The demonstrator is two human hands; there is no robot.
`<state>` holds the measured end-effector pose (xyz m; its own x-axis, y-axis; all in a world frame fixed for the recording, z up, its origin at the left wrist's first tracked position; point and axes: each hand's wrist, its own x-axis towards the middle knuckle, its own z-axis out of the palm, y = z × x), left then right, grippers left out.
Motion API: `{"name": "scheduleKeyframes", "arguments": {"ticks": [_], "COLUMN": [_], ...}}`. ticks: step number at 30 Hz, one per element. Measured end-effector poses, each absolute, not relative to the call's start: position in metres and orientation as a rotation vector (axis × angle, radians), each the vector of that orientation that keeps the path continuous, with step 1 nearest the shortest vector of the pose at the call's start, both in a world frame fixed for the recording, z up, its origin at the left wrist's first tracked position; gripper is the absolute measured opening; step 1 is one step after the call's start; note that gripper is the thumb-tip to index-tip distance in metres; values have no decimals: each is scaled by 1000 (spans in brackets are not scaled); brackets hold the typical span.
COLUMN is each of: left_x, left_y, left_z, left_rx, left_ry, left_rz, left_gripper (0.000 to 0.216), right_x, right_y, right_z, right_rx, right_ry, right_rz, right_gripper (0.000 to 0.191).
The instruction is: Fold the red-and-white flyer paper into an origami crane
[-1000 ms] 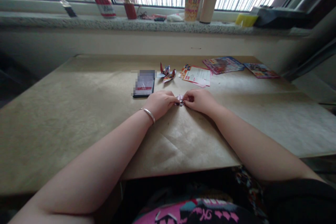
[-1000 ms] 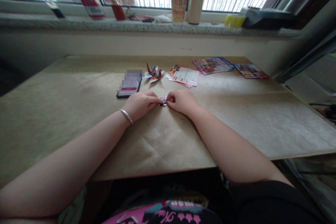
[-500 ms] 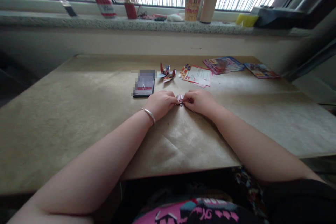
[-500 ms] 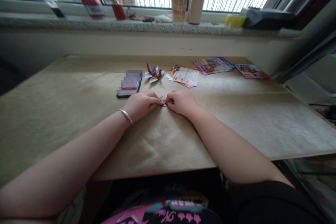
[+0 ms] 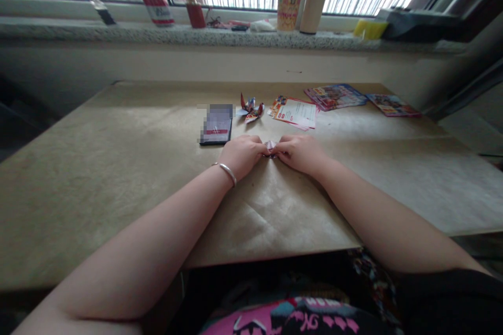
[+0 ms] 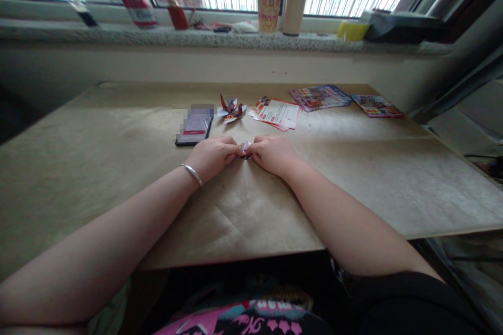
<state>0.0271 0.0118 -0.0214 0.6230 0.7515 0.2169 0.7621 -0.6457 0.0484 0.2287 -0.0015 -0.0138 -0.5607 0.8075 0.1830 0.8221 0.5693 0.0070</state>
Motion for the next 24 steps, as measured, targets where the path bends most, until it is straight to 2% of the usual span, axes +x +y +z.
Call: {"name": "scheduleKeyframes", "arguments": {"ticks": [9, 16, 24], "left_x": [29, 29, 28], "left_y": [10, 7, 7], "left_z": [-18, -18, -16], "left_rx": [-2794, -2813, -2844], "left_ry": [-1269, -1213, -1146], "left_rz": [-309, -220, -204], "left_gripper": [28, 30, 33], "right_x": [230, 232, 237], "right_y": [4, 13, 8], "right_z": [-20, -31, -25], "right_rx": [-1356, -1345, -1263], "right_ry": [-2550, -2408, -2549], "right_rz": [-19, 261, -17], "right_gripper": [30, 25, 26]}}
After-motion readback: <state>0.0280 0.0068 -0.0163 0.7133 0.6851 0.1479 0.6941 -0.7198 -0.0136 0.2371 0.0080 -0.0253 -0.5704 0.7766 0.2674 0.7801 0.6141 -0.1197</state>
